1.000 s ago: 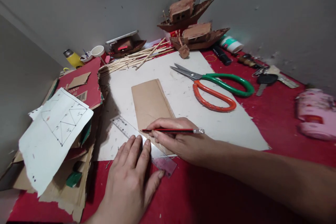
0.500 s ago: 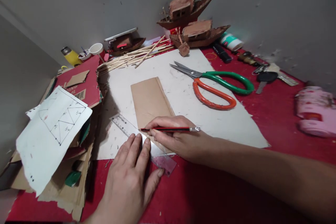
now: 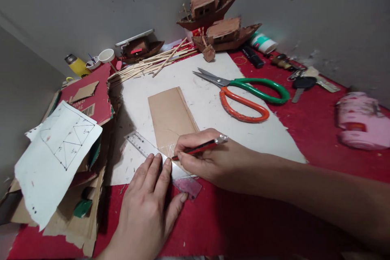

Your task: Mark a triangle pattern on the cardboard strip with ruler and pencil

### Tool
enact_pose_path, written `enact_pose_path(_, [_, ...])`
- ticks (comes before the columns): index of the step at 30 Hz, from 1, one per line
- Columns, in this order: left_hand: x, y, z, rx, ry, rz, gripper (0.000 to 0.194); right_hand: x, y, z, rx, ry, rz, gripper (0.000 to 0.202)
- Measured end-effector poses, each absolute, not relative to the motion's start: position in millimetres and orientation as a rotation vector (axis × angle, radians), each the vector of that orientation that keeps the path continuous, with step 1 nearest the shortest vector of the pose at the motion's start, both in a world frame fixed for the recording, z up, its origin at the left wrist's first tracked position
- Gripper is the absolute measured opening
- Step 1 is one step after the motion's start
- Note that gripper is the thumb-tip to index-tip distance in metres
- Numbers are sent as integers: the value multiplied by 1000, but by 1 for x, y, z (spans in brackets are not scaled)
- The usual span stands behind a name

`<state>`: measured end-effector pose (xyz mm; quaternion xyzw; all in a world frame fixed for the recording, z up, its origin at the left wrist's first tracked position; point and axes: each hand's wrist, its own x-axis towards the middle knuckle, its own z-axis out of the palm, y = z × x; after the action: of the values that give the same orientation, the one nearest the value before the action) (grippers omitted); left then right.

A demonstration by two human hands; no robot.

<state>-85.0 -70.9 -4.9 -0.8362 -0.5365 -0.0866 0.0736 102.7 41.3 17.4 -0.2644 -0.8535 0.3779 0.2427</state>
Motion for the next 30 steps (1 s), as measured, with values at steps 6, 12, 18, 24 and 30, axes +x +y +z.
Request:
enact_pose_path(6, [-86,-71,-6,-2501,-1588,-276,51,109,38,13,-406,-2612,463,32])
enact_pose_path(12, [-85,-70,-7,-2506,-1597,-280,52,110,33,17,-660,-2550,836,28])
enact_pose_path(18, [-86,-70,-7,-2500,-1599,-273,52,116,29,24,-817,-2335,1214,29])
enact_pose_path(24, [-85,-70,-7,-2501,-1608,-282,53,124,29,30,-1009,-2014,1375,25])
enact_pose_path(30, [-92,-84,-5,-2447,-1584,-361,48,130,51,15,-1042,-1674,1140,25])
